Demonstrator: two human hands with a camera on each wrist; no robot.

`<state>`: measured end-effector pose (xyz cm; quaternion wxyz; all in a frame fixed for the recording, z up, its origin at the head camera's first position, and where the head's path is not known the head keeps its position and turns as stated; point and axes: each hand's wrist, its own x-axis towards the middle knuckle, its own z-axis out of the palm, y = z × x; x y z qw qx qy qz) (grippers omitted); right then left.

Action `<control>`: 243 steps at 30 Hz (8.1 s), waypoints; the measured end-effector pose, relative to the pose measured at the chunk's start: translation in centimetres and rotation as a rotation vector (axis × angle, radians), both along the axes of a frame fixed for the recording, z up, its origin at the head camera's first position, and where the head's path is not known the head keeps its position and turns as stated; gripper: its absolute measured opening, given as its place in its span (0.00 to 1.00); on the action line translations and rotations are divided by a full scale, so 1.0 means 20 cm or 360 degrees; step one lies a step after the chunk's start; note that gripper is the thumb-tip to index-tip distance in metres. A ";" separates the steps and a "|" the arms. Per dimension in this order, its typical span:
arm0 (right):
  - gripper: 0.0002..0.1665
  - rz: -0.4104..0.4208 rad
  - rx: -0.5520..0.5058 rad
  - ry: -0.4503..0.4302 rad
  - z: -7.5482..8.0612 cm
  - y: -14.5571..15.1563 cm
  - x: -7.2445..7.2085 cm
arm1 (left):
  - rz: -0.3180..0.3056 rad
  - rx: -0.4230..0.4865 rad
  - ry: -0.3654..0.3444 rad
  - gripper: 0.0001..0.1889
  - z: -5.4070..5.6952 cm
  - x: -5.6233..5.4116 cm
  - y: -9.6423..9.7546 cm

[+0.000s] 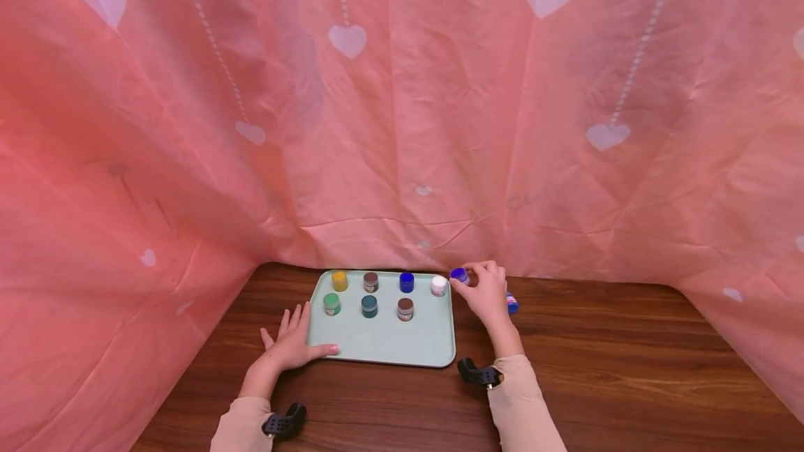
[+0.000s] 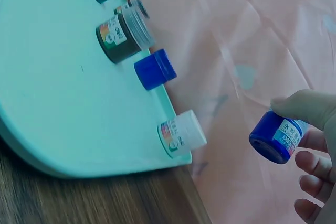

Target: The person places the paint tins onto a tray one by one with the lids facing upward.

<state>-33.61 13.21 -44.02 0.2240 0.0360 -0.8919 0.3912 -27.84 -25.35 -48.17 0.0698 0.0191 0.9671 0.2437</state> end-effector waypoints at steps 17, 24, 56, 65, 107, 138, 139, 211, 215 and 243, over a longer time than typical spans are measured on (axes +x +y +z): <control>0.20 0.0202 0.0239 -0.0113 0.03 -0.05 0.02 | -0.0002 0.0009 0.0007 0.67 0.02 0.01 0.01; 0.18 0.0315 0.0291 -0.0251 0.01 -0.06 0.02 | 0.0000 0.0010 -0.0007 0.67 0.01 0.01 0.01; 0.19 0.0404 0.0439 -0.0490 -0.08 -0.07 0.00 | -0.0002 0.0024 0.0006 0.68 0.00 -0.01 0.00; 0.19 0.0415 0.0479 -0.0502 -0.07 -0.06 0.01 | 0.0002 0.0020 -0.0006 0.68 -0.01 -0.01 0.00; 0.22 0.0077 0.0266 -0.0273 0.04 0.23 0.04 | 0.0002 0.0012 -0.0014 0.67 0.00 0.01 0.00; 0.21 -0.0200 0.0474 -0.0416 -0.09 0.27 0.05 | 0.0005 0.0020 -0.0011 0.68 0.01 0.00 0.00; 0.21 -0.0191 0.0477 -0.0424 -0.09 0.26 0.05 | 0.0008 0.0021 -0.0007 0.68 0.01 0.00 0.00; 0.20 0.0360 0.0330 0.0211 0.10 -0.18 0.10 | -0.0001 0.0013 0.0001 0.68 -0.01 0.00 0.00; 0.19 0.0411 0.0335 0.0237 0.11 -0.22 0.12 | 0.0000 0.0008 0.0002 0.67 0.00 0.00 0.00; 0.17 0.0692 0.0658 0.0380 0.05 -0.48 0.20 | 0.0002 -0.0001 0.0028 0.68 0.01 0.01 0.02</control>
